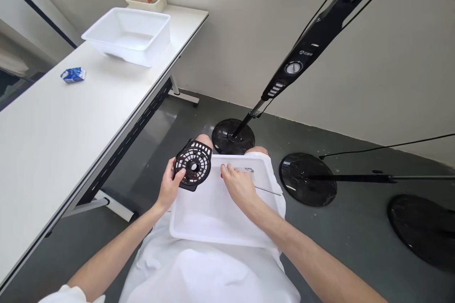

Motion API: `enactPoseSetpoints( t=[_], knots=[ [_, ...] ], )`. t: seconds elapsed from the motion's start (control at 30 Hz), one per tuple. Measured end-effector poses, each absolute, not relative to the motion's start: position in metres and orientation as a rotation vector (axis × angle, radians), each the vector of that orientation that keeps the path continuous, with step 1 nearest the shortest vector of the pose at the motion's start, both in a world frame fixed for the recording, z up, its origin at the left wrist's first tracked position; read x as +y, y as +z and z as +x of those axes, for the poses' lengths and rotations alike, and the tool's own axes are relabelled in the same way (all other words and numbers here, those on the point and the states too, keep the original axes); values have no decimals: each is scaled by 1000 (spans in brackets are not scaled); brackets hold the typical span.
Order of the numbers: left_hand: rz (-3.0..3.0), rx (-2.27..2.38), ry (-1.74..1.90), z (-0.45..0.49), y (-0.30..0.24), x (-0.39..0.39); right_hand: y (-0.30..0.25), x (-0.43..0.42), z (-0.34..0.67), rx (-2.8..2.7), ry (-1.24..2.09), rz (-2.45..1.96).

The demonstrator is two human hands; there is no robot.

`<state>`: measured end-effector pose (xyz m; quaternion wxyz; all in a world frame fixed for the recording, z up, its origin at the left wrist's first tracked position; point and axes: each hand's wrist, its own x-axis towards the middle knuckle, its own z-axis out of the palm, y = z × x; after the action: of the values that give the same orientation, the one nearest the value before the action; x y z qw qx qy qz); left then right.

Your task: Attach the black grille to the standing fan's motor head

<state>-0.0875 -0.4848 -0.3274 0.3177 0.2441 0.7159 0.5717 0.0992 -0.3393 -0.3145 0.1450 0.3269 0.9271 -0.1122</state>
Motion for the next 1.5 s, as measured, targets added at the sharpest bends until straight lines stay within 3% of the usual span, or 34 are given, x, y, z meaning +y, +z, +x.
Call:
enactPoseSetpoints(
  t=[0.37,0.57,0.73,0.9,1.03,1.23,1.37,1.43,1.5],
  knots=[
    [586,1650,1408,-104,-325,-474,-336,-313,81,2637,-353,767],
    [490,1435,1318,-108,-311,-462,-305,-302,108,2671,-558,991],
    [564,1250,1456,-83,-293,-427,-265,-301,165,2769,-563,1175],
    [891,1029,1517,-48,-221,-324,-234,-269,220,2929,-1227,1617],
    [1129,829,1648,-11,-136,-239,-162,-218,239,3073,-1614,1777],
    [1312,705,1738,21,-51,-165,-36,-152,218,3372,-1375,1880],
    [1329,864,1783,17,-71,-166,-55,-148,213,3329,-1504,1768],
    [1362,1021,1711,10,-113,-180,-96,-155,222,3174,-1545,1740],
    [1383,1131,1522,3,-167,-197,-140,-162,235,3092,-1379,1743]
  ],
)
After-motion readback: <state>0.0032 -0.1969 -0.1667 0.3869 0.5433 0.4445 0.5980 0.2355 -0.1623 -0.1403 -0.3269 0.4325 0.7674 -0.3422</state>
